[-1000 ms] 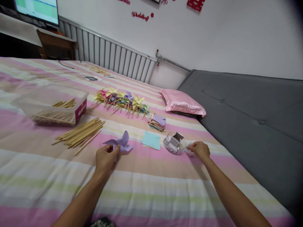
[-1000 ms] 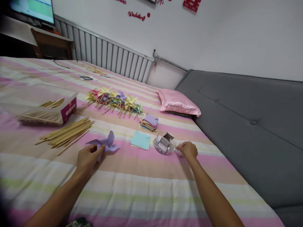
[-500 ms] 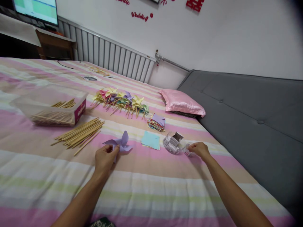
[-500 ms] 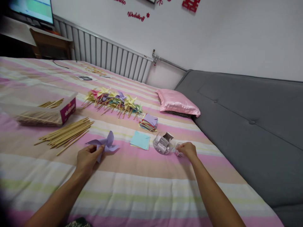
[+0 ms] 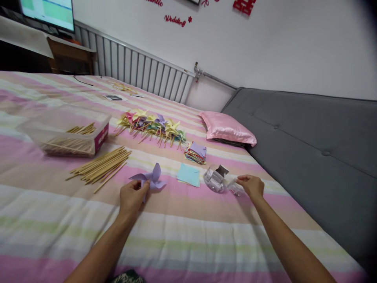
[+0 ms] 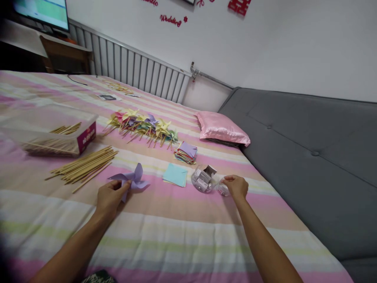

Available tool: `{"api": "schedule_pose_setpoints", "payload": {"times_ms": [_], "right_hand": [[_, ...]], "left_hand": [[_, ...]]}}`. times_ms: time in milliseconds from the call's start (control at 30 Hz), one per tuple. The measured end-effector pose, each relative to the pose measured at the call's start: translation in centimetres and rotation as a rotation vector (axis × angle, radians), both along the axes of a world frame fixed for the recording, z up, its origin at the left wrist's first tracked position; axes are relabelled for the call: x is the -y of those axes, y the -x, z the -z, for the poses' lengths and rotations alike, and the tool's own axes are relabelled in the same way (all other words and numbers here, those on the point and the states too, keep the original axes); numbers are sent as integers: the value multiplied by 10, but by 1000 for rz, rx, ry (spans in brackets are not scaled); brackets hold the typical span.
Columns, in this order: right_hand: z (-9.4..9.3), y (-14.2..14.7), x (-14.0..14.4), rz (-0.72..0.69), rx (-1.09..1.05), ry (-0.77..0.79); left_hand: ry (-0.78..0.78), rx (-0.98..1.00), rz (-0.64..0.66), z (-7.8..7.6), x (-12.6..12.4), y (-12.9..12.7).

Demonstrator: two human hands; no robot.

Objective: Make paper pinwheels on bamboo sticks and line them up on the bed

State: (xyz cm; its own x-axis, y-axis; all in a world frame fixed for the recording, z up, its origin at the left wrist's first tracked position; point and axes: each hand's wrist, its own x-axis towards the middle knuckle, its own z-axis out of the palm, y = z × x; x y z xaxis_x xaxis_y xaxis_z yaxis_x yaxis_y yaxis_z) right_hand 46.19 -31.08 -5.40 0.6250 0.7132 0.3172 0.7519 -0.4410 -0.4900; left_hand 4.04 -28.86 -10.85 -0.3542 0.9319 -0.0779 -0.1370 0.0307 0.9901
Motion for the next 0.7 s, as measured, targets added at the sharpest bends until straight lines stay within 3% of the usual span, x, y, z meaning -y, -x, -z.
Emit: {"api": "schedule_pose_setpoints", "payload": {"times_ms": [133, 200, 333, 500, 700], "right_hand": [[-17, 24, 10, -16, -51, -177], [-27, 51, 14, -230, -275, -299], [-32, 125, 9, -502, -539, -256], [-7, 206, -20, -716, -650, -109], [32, 248, -30, -653, -569, -80]], "left_hand": [[-21, -45, 26, 3, -2, 0], [-16, -49, 29, 4, -2, 0], [6, -47, 41, 2, -1, -1], [23, -38, 44, 1, 1, -1], [25, -20, 33, 5, -2, -2]]}}
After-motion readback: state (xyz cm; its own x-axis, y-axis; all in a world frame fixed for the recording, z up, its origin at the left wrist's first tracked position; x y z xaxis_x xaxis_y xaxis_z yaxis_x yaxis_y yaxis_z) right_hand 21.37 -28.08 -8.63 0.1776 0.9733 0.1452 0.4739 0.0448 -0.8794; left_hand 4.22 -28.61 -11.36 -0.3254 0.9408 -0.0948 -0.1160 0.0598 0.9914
